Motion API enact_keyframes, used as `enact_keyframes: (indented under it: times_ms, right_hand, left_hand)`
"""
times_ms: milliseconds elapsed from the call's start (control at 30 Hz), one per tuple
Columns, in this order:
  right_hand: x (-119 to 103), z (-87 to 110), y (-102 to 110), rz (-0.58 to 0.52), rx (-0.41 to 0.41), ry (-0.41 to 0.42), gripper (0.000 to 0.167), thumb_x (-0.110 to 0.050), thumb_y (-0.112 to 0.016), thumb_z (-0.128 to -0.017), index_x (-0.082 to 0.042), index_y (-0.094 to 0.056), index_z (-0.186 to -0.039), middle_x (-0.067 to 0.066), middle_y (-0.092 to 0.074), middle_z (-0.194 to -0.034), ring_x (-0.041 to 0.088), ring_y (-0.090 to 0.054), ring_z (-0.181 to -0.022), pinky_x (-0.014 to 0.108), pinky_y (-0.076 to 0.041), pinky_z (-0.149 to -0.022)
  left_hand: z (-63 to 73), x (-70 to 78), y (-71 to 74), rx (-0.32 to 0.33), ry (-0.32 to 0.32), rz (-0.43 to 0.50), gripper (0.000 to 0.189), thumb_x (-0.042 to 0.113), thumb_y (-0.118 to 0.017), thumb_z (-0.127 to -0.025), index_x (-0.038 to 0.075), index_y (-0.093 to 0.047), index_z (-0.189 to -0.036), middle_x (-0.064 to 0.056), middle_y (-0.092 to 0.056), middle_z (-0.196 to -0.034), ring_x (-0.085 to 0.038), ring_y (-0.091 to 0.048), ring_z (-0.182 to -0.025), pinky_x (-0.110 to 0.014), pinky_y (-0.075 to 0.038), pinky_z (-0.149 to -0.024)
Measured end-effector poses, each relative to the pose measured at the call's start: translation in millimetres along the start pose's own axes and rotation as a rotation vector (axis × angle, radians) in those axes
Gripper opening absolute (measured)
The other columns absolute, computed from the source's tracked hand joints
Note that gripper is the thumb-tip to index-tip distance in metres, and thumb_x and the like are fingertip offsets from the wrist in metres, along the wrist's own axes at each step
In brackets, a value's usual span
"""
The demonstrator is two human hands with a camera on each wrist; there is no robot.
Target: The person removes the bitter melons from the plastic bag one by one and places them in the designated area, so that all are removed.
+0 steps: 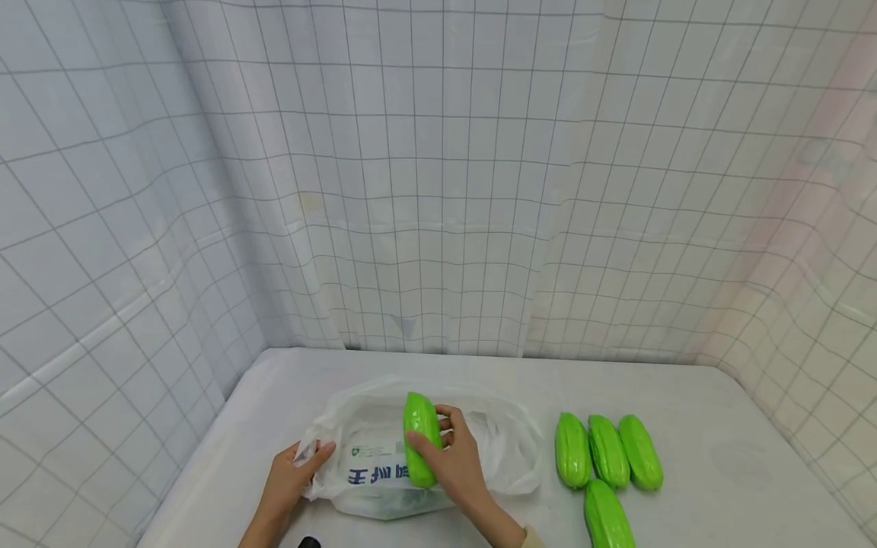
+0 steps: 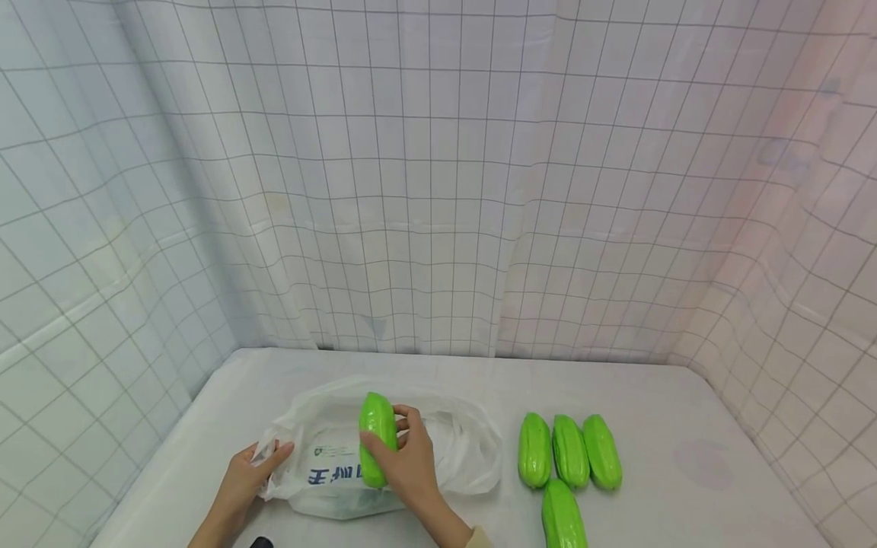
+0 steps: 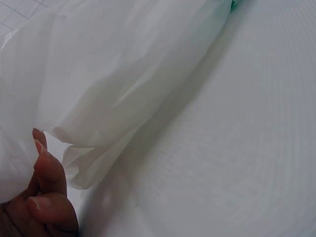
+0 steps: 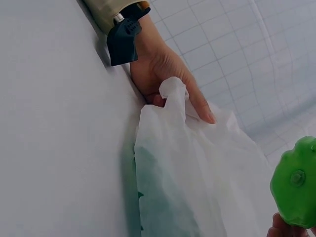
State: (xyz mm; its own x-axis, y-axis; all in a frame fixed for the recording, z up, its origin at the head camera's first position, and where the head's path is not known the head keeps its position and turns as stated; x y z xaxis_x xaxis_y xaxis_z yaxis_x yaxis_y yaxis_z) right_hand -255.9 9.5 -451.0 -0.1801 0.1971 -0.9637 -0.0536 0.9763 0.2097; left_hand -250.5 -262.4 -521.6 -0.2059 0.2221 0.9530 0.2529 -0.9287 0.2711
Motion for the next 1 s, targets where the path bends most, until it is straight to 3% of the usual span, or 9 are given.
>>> enact_keyframes:
  times_ms: [700, 1000]
  right_hand:
    - [5, 8.4, 30, 0.050, 0.023, 0.055, 0.057, -0.038, -0.073, -0.082, -0.011, -0.049, -0.126, 0.005, -0.053, -0.099, 0.016, -0.050, -0.072, 0.026, -0.046, -0.059]
    - [5, 14.3, 49, 0.046, 0.020, 0.026, 0.057, -0.039, -0.072, -0.084, -0.014, -0.047, -0.128, 0.005, -0.053, -0.103, 0.017, -0.051, -0.072, 0.026, -0.045, -0.061]
  left_hand:
    - [0.3, -0.3, 0.2, -0.006, 0.001, 0.000, 0.047, 0.042, -0.072, -0.083, -0.001, -0.060, -0.100, -0.006, -0.062, -0.087, -0.017, -0.052, -0.077, -0.027, -0.044, -0.064]
    - [1.2, 0.7, 0.2, -0.003, -0.012, 0.006, 0.041, 0.039, -0.072, -0.084, 0.001, -0.059, -0.094, -0.005, -0.060, -0.085, -0.016, -0.052, -0.075, -0.027, -0.044, -0.063]
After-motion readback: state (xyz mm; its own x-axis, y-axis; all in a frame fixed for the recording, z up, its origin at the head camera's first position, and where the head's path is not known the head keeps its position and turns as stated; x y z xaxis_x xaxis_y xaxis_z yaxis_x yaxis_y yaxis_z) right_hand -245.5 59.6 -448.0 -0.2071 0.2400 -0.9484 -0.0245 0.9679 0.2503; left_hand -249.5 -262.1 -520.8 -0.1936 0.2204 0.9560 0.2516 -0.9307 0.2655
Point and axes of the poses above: each hand's wrist, its own z-axis away from the middle knuckle, its own y-axis out of the back of the hand, x = y × z, the point moved 4 cm from there along -z, towards the middle knuckle
